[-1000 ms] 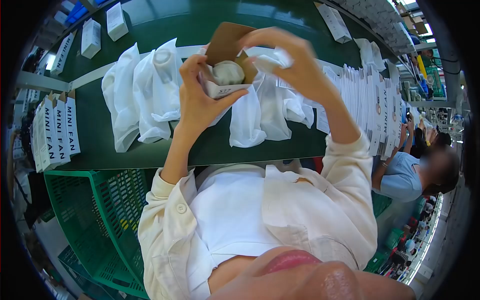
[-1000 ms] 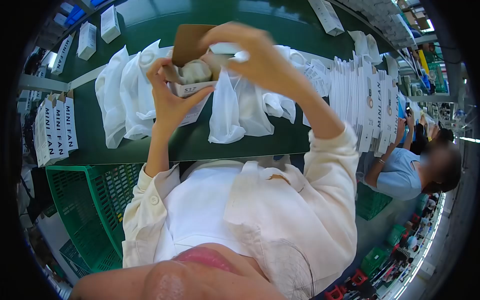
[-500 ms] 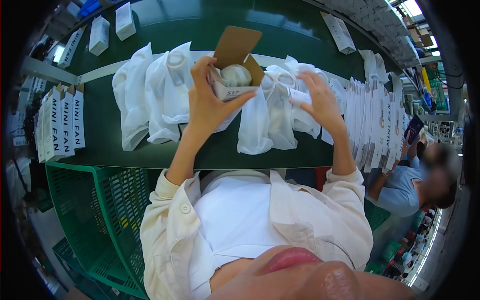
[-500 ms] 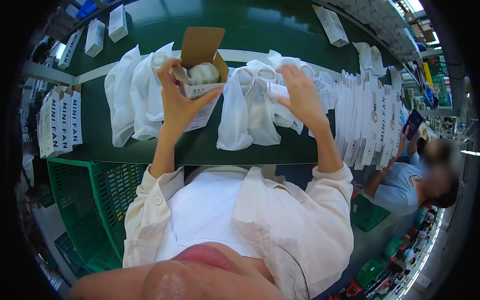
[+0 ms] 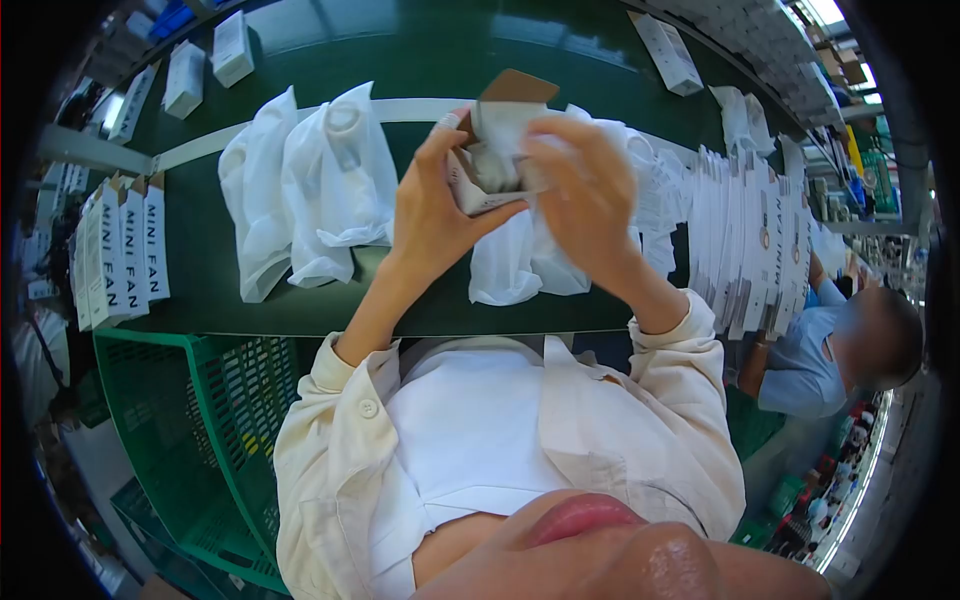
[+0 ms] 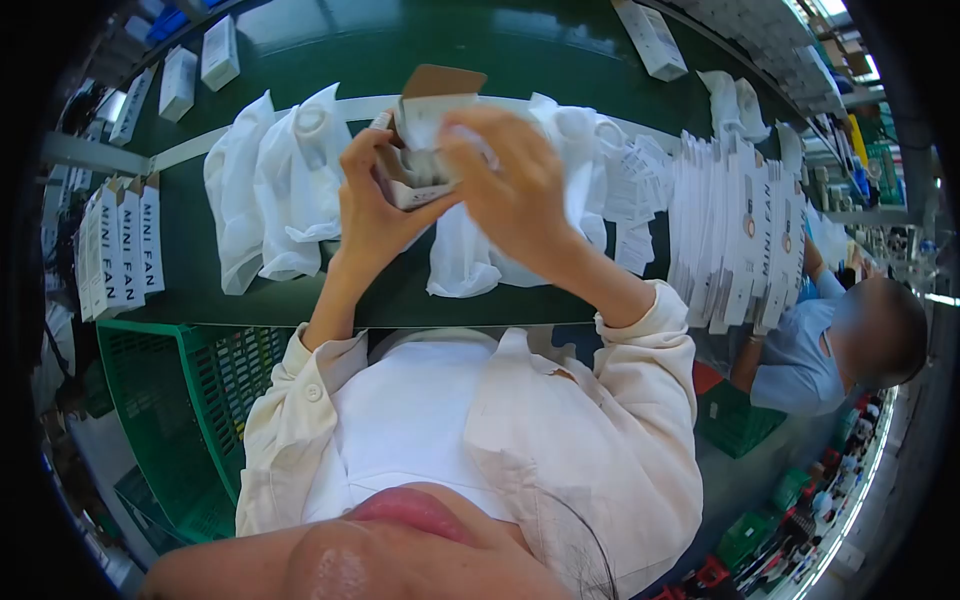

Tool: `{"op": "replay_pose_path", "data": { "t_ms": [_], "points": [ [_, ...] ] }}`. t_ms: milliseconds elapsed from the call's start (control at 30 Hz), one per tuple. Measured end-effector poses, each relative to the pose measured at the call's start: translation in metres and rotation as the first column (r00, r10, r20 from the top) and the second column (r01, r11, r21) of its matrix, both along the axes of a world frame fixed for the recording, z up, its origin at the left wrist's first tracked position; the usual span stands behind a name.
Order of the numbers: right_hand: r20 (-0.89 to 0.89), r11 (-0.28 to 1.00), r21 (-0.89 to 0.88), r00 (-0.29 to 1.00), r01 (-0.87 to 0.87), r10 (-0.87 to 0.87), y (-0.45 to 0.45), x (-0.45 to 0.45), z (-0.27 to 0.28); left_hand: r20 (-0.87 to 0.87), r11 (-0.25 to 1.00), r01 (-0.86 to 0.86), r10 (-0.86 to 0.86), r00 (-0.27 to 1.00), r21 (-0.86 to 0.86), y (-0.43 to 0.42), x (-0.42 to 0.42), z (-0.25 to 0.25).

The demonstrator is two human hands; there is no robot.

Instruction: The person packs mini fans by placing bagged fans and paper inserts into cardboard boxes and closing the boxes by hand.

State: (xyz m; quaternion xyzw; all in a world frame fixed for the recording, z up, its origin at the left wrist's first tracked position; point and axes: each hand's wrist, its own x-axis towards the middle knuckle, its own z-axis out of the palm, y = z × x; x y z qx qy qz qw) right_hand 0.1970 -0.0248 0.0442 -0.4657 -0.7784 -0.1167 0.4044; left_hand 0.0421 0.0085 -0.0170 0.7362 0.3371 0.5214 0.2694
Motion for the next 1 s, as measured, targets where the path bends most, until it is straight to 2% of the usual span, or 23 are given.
{"op": "replay_pose_path", "data": {
  "t_ms": [33, 67, 133, 167, 200, 233, 300, 333, 433, 467, 500, 533, 567, 600, 633, 667, 700, 767, 833, 867, 900, 967, 1000],
  "points": [
    [0.002, 0.951, -0.285, 0.992, -0.121, 0.127, 0.002, -0.011, -0.003, 0.001, 0.999, -0.033, 0.033, 0.999, 0.027, 0.001, 0.000, -0.005],
    [-0.005, 0.948, -0.272, 0.985, -0.166, 0.172, -0.001, -0.015, 0.002, 0.002, 0.996, -0.067, 0.067, 0.998, 0.053, 0.001, -0.001, -0.009],
    [-0.045, 0.803, -0.515, 0.945, -0.300, 0.325, -0.007, -0.006, 0.019, 0.140, 0.968, 0.138, -0.170, 0.975, 0.210, 0.007, 0.002, -0.018],
    [-0.029, 0.729, -0.632, 0.948, -0.262, 0.316, -0.001, -0.001, 0.020, 0.002, 0.972, 0.123, -0.126, 0.992, 0.202, 0.002, 0.002, -0.008],
    [-0.012, 0.637, -0.740, 0.951, -0.216, 0.308, 0.004, 0.000, 0.018, -0.008, 0.977, 0.074, -0.073, 0.997, 0.200, 0.000, 0.004, -0.009],
    [-0.038, 0.615, -0.734, 0.922, -0.288, 0.386, 0.004, -0.002, 0.016, -0.043, 0.983, 0.053, -0.047, 0.998, 0.175, 0.001, 0.004, -0.011],
    [-0.448, 0.692, -0.594, 0.883, -0.409, 0.138, 0.011, -0.010, 0.013, -0.008, 0.973, -0.042, 0.045, 0.999, 0.228, 0.013, 0.003, -0.011],
    [-0.464, 0.673, -0.579, 0.865, -0.460, 0.191, 0.021, -0.022, 0.009, -0.027, 0.967, -0.093, 0.102, 0.994, 0.239, 0.019, -0.009, -0.007],
    [-0.404, 0.832, -0.405, 0.891, -0.379, 0.209, 0.038, -0.021, -0.011, 0.521, 0.998, 0.015, 0.019, 0.853, -0.062, 0.035, -0.009, 0.014],
    [-0.488, 0.758, -0.488, 0.855, -0.433, 0.175, 0.040, -0.022, -0.022, 0.689, 0.984, 0.109, 0.017, 0.725, -0.139, 0.036, -0.011, 0.018],
    [-0.563, 0.678, -0.556, 0.818, -0.481, 0.119, 0.042, -0.023, -0.032, 0.607, 0.982, 0.090, 0.030, 0.794, -0.166, 0.042, -0.014, 0.022],
    [-0.700, 0.410, -0.656, 0.714, -0.634, -0.015, 0.054, -0.021, -0.042, 0.517, 0.979, 0.072, 0.037, 0.855, -0.189, 0.051, -0.018, 0.024],
    [-0.700, 0.413, -0.656, 0.714, -0.632, -0.018, 0.070, -0.021, -0.045, 0.243, 0.977, -0.215, 0.205, 0.948, 0.015, 0.059, -0.030, 0.026],
    [-0.710, 0.358, -0.683, 0.693, -0.637, -0.122, 0.093, -0.022, -0.046, 0.245, 0.977, -0.213, 0.204, 0.948, 0.011, 0.066, -0.053, 0.031],
    [-0.706, 0.301, -0.706, 0.669, -0.641, -0.230, 0.117, -0.022, -0.047, -0.036, 0.870, -0.440, 0.458, 0.888, 0.225, 0.072, -0.085, 0.041],
    [-0.761, 0.274, -0.646, 0.576, -0.713, -0.297, 0.142, -0.018, -0.048, -0.244, 0.691, -0.537, 0.696, 0.676, 0.484, 0.075, -0.119, 0.052],
    [-0.750, 0.240, -0.653, 0.569, -0.719, -0.337, 0.173, -0.007, -0.053, -0.226, 0.777, -0.532, 0.615, 0.755, 0.338, 0.077, -0.158, 0.067],
    [-0.803, 0.299, -0.566, 0.432, -0.768, -0.411, 0.227, 0.019, -0.066, -0.329, 0.593, -0.642, 0.804, 0.495, 0.485, 0.079, -0.242, 0.067],
    [-0.765, 0.375, -0.629, 0.454, -0.681, -0.457, 0.246, 0.042, -0.082, -0.352, 0.401, -0.673, 0.910, 0.218, 0.622, 0.092, -0.318, 0.065],
    [-0.714, 0.574, -0.655, 0.652, -0.492, -0.256, 0.240, 0.044, -0.090, -0.332, 0.305, -0.661, 0.939, 0.088, 0.686, 0.097, -0.341, 0.065],
    [-0.557, 0.760, -0.573, 0.826, -0.305, -0.088, 0.236, 0.041, -0.097, -0.466, 0.287, -0.743, 0.884, -0.038, 0.604, 0.097, -0.352, 0.063],
    [-0.022, 0.988, -0.146, 0.999, -0.043, 0.040, 0.235, 0.025, -0.098, -0.660, 0.263, -0.817, 0.729, -0.180, 0.514, 0.106, -0.377, 0.045],
    [-0.024, 0.955, -0.189, 0.974, -0.227, 0.227, 0.208, 0.002, -0.083, -0.707, 0.289, -0.784, 0.660, -0.252, 0.549, 0.105, -0.371, 0.046]
  ]
}}
